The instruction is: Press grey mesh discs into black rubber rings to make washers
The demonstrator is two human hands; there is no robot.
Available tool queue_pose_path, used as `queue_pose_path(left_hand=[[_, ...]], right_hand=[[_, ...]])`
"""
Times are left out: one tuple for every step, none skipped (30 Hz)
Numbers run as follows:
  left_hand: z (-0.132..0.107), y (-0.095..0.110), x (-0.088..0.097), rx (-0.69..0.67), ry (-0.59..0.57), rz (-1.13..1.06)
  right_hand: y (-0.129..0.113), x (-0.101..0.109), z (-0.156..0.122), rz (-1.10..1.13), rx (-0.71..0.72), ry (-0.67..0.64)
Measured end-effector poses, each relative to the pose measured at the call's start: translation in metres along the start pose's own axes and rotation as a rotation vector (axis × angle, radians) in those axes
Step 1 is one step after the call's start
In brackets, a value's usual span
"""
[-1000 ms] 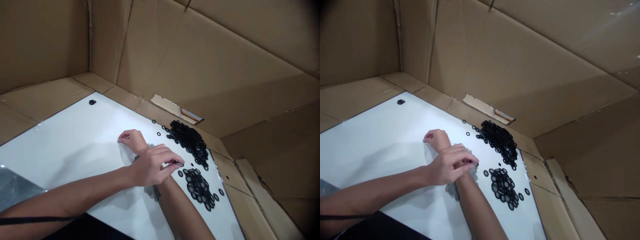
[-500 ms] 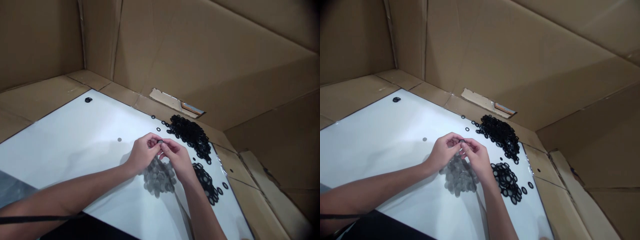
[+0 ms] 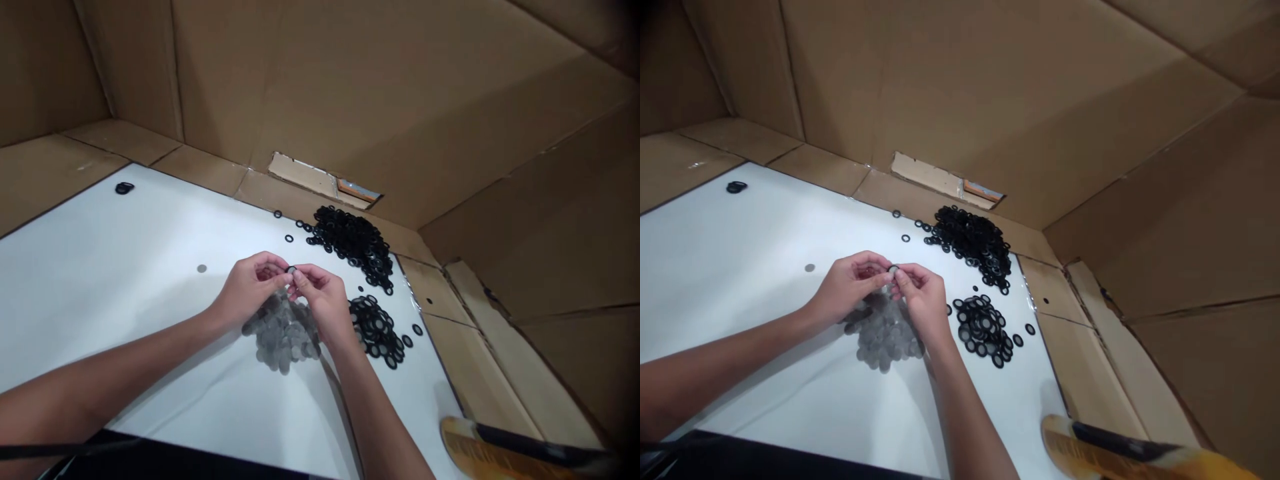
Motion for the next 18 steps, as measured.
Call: queue_pose_path(left_hand=[[-0.0004, 0.0002, -0.0002, 0.009, -0.005, -0.005], [-0.0005, 0.0005, 0.0000, 0.019, -0.006, -0.002], [-0.0005, 0.0008, 0.0005, 0.030, -0.004, 0.010], [-0.0003, 0.0013, 0.0011, 0.040, -0.001, 0.025], [0.0002, 0.0019, 0.0016, 0.046, 0.000, 0.043], [0.0008, 0.0027, 0.0019, 0.048, -0.006, 0.061], [0.0015, 0.0035, 0.0015, 0.046, -0.023, 0.078], [0.0022, 0.0042, 0.0006, 0.040, -0.048, 0.092], [0.0028, 0.0048, -0.0006, 0.032, -0.077, 0.101], [0.0033, 0.0052, -0.0020, 0.023, -0.109, 0.110], [0.0035, 0.0055, -0.0034, 0.013, -0.137, 0.118], [0.0037, 0.0057, -0.0045, 0.003, -0.155, 0.126], [0.0038, 0.0058, -0.0051, -0.007, -0.163, 0.131], [0.0038, 0.0057, -0.0054, -0.013, -0.163, 0.138], [0.0038, 0.0055, -0.0055, -0.017, -0.157, 0.143], [0.0038, 0.0052, -0.0056, -0.017, -0.147, 0.146], [0.0037, 0.0047, -0.0057, -0.015, -0.136, 0.146], [0.0036, 0.0042, -0.0059, -0.011, -0.126, 0.145]], right_hand=[[-0.0007, -0.0006, -0.0003, -0.004, 0.016, -0.006], [-0.0014, -0.0013, -0.0007, -0.007, 0.031, -0.012], [-0.0019, -0.0019, -0.0011, -0.011, 0.042, -0.017], [-0.0024, -0.0022, -0.0015, -0.015, 0.048, -0.020], [-0.0029, -0.0022, -0.0017, -0.022, 0.050, -0.020], [-0.0035, -0.0020, -0.0019, -0.029, 0.048, -0.017], [-0.0042, -0.0017, -0.0019, -0.032, 0.045, -0.015], [-0.0050, -0.0015, -0.0019, -0.032, 0.040, -0.018], [-0.0058, -0.0014, -0.0019, -0.032, 0.034, -0.025], [-0.0065, -0.0013, -0.0018, -0.029, 0.027, -0.034], [-0.0069, -0.0012, -0.0018, -0.020, 0.016, -0.044], [-0.0067, -0.0011, -0.0018, -0.008, 0.002, -0.055], [-0.0062, -0.0009, -0.0018, 0.004, -0.015, -0.064], [-0.0055, -0.0004, -0.0018, 0.011, -0.027, -0.068], [-0.0051, 0.0004, -0.0016, 0.011, -0.031, -0.066], [-0.0048, 0.0014, -0.0013, 0.004, -0.029, -0.061], [-0.0047, 0.0023, -0.0009, -0.006, -0.023, -0.054], [-0.0045, 0.0030, -0.0005, -0.016, -0.018, -0.048]])
Point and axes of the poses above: each hand's wrist, its own z-axis towards the middle knuckle, its own x-axis out of the back of the hand, y = z × x, the point moved 6 cm from there along z, towards the middle knuckle, and after that the axes turned 14 degrees about z, right-handed, at the moved point
